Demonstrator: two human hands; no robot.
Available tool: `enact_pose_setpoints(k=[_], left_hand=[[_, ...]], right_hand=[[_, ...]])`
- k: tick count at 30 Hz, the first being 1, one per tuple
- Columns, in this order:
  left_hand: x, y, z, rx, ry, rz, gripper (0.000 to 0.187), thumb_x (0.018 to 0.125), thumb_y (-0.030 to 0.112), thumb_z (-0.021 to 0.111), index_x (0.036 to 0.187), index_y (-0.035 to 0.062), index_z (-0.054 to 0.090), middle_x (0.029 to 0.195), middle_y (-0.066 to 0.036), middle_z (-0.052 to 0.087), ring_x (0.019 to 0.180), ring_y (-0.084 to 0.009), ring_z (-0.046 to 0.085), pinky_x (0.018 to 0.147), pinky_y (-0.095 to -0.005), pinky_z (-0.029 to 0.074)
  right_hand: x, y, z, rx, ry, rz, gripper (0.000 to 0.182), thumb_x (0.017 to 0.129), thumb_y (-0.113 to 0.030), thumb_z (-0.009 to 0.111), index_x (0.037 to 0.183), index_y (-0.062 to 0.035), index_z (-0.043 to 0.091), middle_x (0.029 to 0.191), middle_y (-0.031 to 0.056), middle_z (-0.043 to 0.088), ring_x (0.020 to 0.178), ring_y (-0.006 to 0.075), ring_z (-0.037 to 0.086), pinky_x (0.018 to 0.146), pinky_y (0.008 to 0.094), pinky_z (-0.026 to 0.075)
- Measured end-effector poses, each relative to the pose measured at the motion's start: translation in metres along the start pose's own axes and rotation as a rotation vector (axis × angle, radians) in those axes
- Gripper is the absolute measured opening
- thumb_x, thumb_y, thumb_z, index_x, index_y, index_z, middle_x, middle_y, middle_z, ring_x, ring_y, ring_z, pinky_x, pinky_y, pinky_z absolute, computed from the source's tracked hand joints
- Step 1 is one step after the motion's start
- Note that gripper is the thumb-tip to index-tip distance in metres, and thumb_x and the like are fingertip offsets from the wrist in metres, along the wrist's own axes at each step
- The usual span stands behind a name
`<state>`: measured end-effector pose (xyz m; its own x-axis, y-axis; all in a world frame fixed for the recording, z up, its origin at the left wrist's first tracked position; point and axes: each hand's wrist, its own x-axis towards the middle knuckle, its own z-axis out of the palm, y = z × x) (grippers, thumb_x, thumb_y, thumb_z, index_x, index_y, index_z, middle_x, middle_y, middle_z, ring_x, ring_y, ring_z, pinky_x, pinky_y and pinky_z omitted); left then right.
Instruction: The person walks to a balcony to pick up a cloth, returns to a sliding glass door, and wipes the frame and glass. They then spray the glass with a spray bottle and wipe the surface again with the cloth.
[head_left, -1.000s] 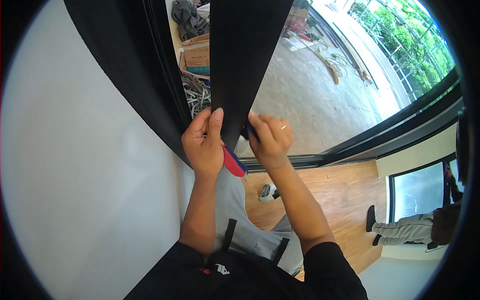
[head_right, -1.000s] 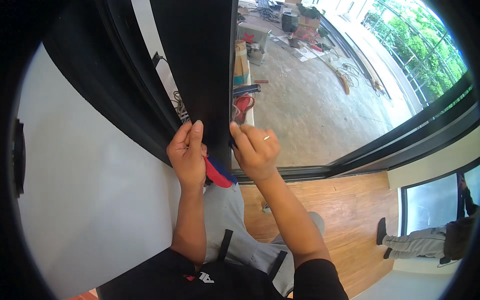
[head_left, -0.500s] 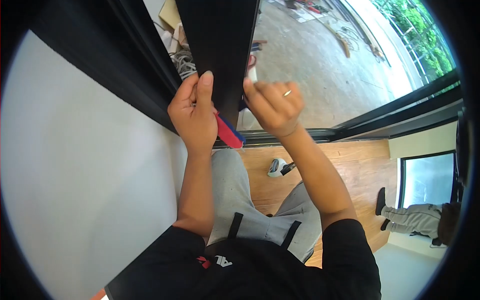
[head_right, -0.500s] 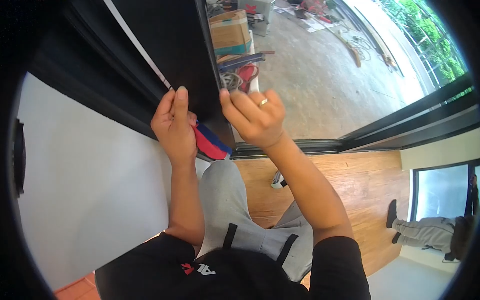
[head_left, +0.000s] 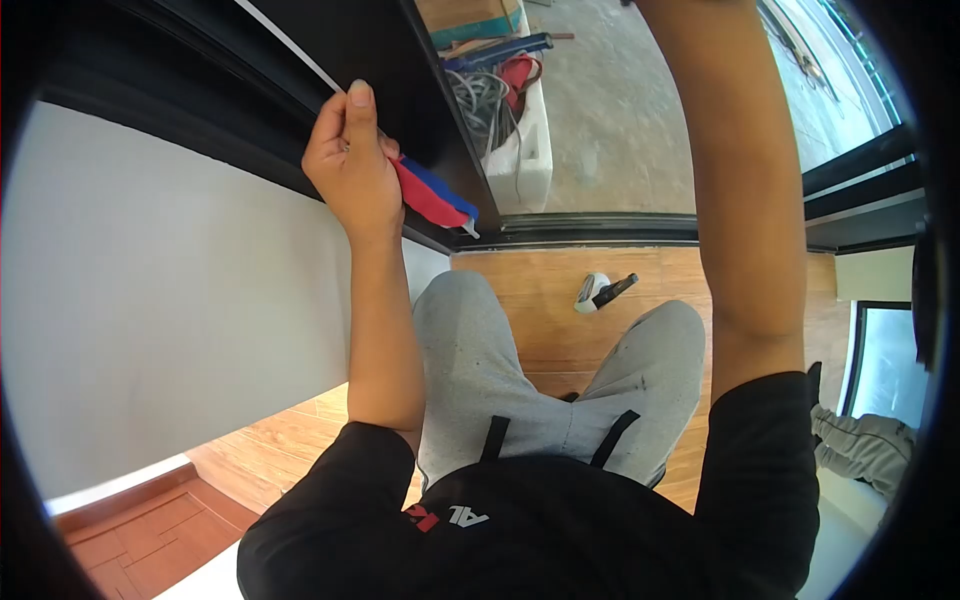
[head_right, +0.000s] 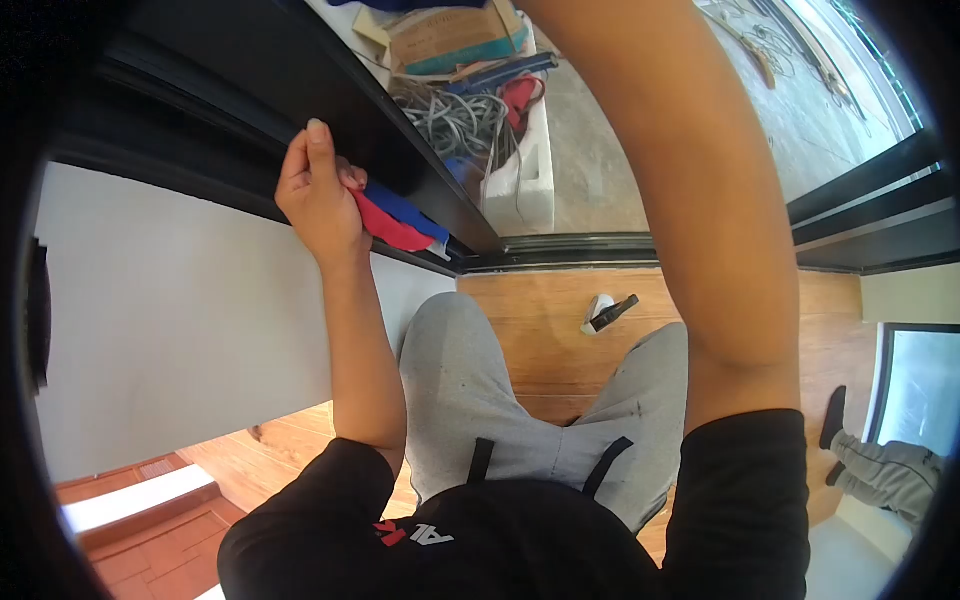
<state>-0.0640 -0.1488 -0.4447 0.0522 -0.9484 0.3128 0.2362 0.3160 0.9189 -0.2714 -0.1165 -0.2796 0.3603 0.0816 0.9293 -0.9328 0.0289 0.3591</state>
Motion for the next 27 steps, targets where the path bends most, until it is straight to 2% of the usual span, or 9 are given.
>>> enact_pose_setpoints(k=[2,5,6,10,13,17,22,24,27], left_hand=[[-0.002,0.005,0.002,-0.005,-0.004,-0.031,0.027,0.099,0.028,0.066,0.095,0.0011,0.066,0.057,0.003,0.045,0.048,-0.0049,0.042,0.049,-0.0239,0.040],[-0.009,0.021,-0.001,0.072,-0.017,-0.062,0.027,0.100,0.027,0.065,0.095,0.0010,0.066,0.058,0.003,0.046,0.048,-0.0046,0.043,0.048,-0.0235,0.039],[-0.009,0.029,-0.001,0.104,-0.025,-0.059,0.026,0.100,0.027,0.065,0.096,0.0012,0.067,0.059,0.004,0.046,0.048,-0.0043,0.043,0.048,-0.0230,0.038],[-0.015,0.053,-0.007,0.123,-0.042,-0.019,0.025,0.100,0.026,0.065,0.095,0.0012,0.067,0.060,0.004,0.047,0.049,-0.0031,0.044,0.047,-0.0215,0.037],[-0.022,0.072,-0.002,0.061,-0.051,-0.007,0.026,0.099,0.025,0.066,0.096,-0.0002,0.067,0.061,0.005,0.049,0.050,-0.0019,0.042,0.047,-0.0209,0.036],[-0.029,0.070,-0.004,0.037,-0.060,-0.051,0.028,0.098,0.025,0.068,0.099,-0.0028,0.068,0.063,0.006,0.050,0.051,-0.0005,0.040,0.047,-0.0199,0.032],[-0.025,0.071,-0.007,0.076,-0.070,0.025,0.027,0.097,0.024,0.069,0.097,-0.0034,0.070,0.062,0.007,0.049,0.052,-0.0003,0.039,0.047,-0.0202,0.030],[-0.026,0.072,-0.007,0.096,-0.060,0.036,0.027,0.097,0.023,0.069,0.097,-0.0034,0.070,0.062,0.007,0.048,0.053,-0.0002,0.038,0.047,-0.0205,0.029],[-0.032,0.077,-0.008,0.160,-0.019,0.056,0.026,0.098,0.023,0.068,0.097,-0.0028,0.070,0.061,0.008,0.046,0.053,0.0000,0.037,0.047,-0.0212,0.028]], right_hand=[[0.018,-0.017,-0.013,0.067,-0.108,0.065,0.011,0.081,-0.009,0.067,0.091,-0.0094,0.070,0.095,0.0095,0.069,0.081,0.0258,0.064,0.072,0.0369,0.046],[-0.048,-0.047,-0.020,-0.007,-0.107,-0.230,0.019,0.086,-0.032,0.066,0.102,-0.0252,0.075,0.096,-0.0101,0.070,0.085,0.0084,0.064,0.067,0.0320,0.038],[-0.093,-0.061,-0.028,0.073,-0.152,-0.233,0.025,0.087,-0.030,0.059,0.107,-0.0216,0.071,0.109,-0.0049,0.065,0.110,0.0207,0.059,0.085,0.0460,0.043],[-0.138,-0.028,-0.084,0.130,-0.329,-0.361,0.029,0.092,-0.034,0.064,0.119,-0.0316,0.072,0.136,-0.0138,0.060,0.129,0.0121,0.054,0.107,0.0436,0.026],[-0.046,0.055,-0.091,-0.333,-0.113,-0.453,0.039,0.093,-0.047,0.060,0.125,-0.0281,0.070,0.141,-0.0025,0.060,0.138,0.0198,0.048,0.108,0.0565,0.031],[0.151,0.154,-0.088,-0.362,0.247,0.012,0.017,0.090,-0.010,0.060,0.101,-0.0043,0.071,0.104,0.0161,0.070,0.094,0.0308,0.066,0.087,0.0389,0.049],[0.053,0.013,-0.046,-0.279,-0.338,0.075,0.075,0.091,-0.050,0.055,0.146,-0.0005,0.042,0.155,0.0260,0.032,0.143,0.0392,0.032,0.108,0.0547,0.031],[-0.042,-0.042,-0.074,-0.034,-0.608,-0.304,0.066,0.096,-0.047,0.052,0.150,-0.0101,0.044,0.158,0.0071,0.038,0.149,0.0286,0.028,0.122,0.0534,0.012],[-0.053,0.016,-0.110,0.033,-0.537,-0.513,0.057,0.098,-0.043,0.052,0.150,-0.0184,0.048,0.155,-0.0007,0.043,0.148,0.0213,0.032,0.121,0.0473,0.017]])
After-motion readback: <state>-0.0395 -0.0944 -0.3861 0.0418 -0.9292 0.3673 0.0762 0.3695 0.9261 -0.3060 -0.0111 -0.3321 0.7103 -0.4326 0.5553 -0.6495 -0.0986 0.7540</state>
